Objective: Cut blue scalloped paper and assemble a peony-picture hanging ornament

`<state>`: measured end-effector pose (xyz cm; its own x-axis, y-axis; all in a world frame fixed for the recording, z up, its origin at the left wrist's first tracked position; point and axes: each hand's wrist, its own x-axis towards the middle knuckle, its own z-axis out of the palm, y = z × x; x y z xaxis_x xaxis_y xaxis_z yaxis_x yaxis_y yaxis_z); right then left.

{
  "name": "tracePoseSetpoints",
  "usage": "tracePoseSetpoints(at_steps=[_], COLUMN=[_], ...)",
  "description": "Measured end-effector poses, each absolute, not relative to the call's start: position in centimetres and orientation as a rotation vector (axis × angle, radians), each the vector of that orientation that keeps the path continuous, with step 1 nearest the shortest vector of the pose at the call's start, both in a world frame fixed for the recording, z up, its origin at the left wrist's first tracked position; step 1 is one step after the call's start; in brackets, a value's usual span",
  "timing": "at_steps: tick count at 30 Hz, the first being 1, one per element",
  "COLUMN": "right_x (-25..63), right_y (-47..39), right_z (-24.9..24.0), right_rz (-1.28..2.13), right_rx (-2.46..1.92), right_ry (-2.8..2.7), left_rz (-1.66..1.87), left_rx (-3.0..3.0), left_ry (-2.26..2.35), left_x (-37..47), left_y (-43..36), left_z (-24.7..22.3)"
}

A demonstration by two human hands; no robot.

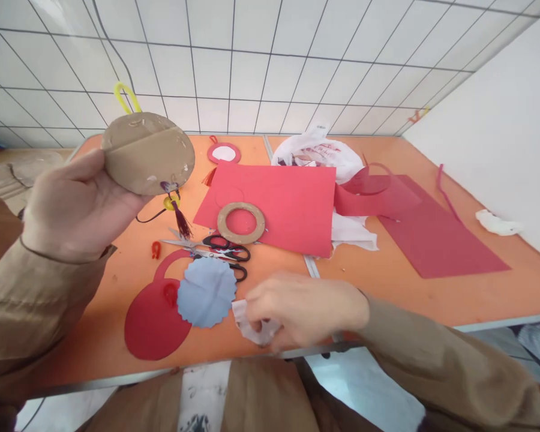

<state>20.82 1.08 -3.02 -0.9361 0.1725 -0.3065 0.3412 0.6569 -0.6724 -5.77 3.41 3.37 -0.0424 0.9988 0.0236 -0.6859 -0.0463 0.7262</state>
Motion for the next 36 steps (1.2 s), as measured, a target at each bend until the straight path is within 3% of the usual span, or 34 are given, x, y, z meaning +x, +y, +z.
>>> tracePoseSetpoints(at_steps=[7, 13, 17, 21, 25, 27, 30, 36], right_x=[23.2, 22.9, 22.5, 20.2, 17.0, 16.1, 16.0, 18.0], right_y=[-0.7, 0.8, 1.7, 1.9, 1.8, 1.9, 2.3, 4.7], right_z=[-4.8, -5.3, -4.9, -4.8, -6.2, -6.8, -6.9, -4.1], right_rz=[-1.108, -1.449, -1.605, -1.356, -0.85, -0.795, -1.05, -1.981], right_rx=[0.521, 1.03, 1.132, 1.447, 1.559, 1.524, 1.474, 1.474], right_ry=[2.711, 2.557, 2.393, 2.603, 2.692, 2.727, 2.729, 2.543], left_rz=[1.463, 1.446, 1.457, 1.463, 1.456, 1.438, 1.443, 1.479], left_rx=[0.676, 0.676, 0.667, 0.637, 0.609, 0.624, 0.619, 0.537], left_ry=[0.682, 0.678, 0.691, 0.711, 0.759, 0.773, 0.785, 0.787], left_x=[-5.1, -5.2, -5.2, -4.9, -4.7, -4.8, -5.0, -5.3], left_y=[3.4, 3.4, 3.4, 3.5, 3.5, 3.6, 3.8, 4.5], left_z=[2.8, 2.6, 2.6, 2.5, 2.4, 2.2, 1.9, 1.1])
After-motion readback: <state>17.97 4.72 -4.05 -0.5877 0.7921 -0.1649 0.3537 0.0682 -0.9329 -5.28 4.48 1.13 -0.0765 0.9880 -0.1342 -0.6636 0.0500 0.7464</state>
